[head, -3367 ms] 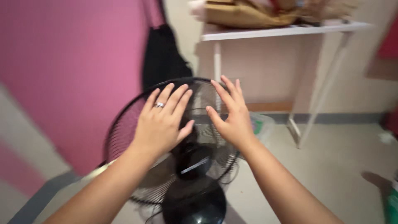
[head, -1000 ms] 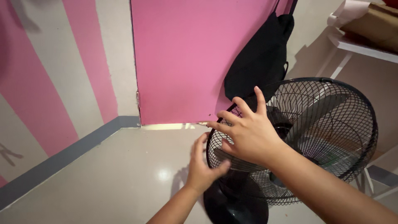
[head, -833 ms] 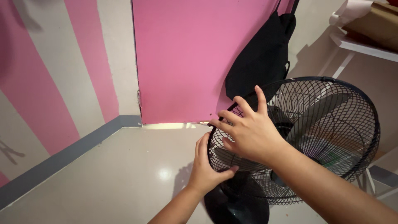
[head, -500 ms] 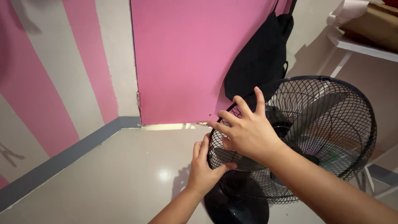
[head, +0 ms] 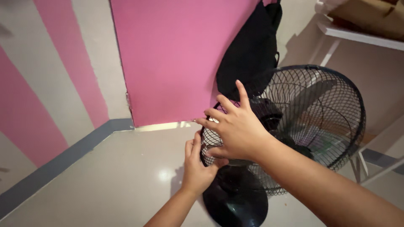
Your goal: The person reassembles a standing electric fan by hand. They attach the fan blades to the motor hub, secure the blades with a nut, then fit and lock the front protective grille onto the fan head.
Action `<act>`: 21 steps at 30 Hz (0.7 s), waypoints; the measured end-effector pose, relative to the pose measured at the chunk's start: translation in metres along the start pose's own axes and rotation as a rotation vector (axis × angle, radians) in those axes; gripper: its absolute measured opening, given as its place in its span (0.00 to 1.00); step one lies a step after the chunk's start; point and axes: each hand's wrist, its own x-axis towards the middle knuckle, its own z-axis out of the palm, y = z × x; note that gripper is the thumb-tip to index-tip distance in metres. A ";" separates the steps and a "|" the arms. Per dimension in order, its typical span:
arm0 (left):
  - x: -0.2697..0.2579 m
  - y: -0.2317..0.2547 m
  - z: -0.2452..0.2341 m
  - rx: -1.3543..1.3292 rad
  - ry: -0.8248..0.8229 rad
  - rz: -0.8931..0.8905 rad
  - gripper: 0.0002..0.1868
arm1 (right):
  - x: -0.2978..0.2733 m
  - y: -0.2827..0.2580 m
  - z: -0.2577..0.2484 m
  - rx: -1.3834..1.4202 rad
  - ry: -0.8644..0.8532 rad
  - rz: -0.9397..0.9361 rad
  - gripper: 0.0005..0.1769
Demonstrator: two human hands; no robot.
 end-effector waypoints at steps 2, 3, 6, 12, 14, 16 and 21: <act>0.000 -0.001 0.001 0.032 0.000 -0.007 0.58 | 0.003 -0.001 -0.003 -0.061 -0.097 0.027 0.55; -0.001 -0.001 0.002 0.033 0.012 0.004 0.59 | 0.005 -0.002 -0.005 -0.093 -0.145 0.040 0.58; -0.003 0.001 0.005 0.039 0.042 0.035 0.58 | 0.004 -0.004 -0.008 -0.055 -0.103 0.049 0.55; -0.001 0.005 0.003 0.026 0.037 -0.011 0.58 | 0.009 -0.008 -0.007 -0.028 -0.161 0.101 0.46; -0.002 0.008 0.003 0.021 0.045 -0.020 0.58 | 0.008 -0.010 -0.005 -0.032 -0.159 0.103 0.47; -0.002 0.010 0.005 0.034 0.075 0.022 0.57 | 0.007 -0.013 -0.003 -0.040 -0.142 0.102 0.46; 0.000 0.013 0.004 0.005 0.067 -0.019 0.58 | 0.006 -0.015 0.002 -0.051 -0.111 0.091 0.44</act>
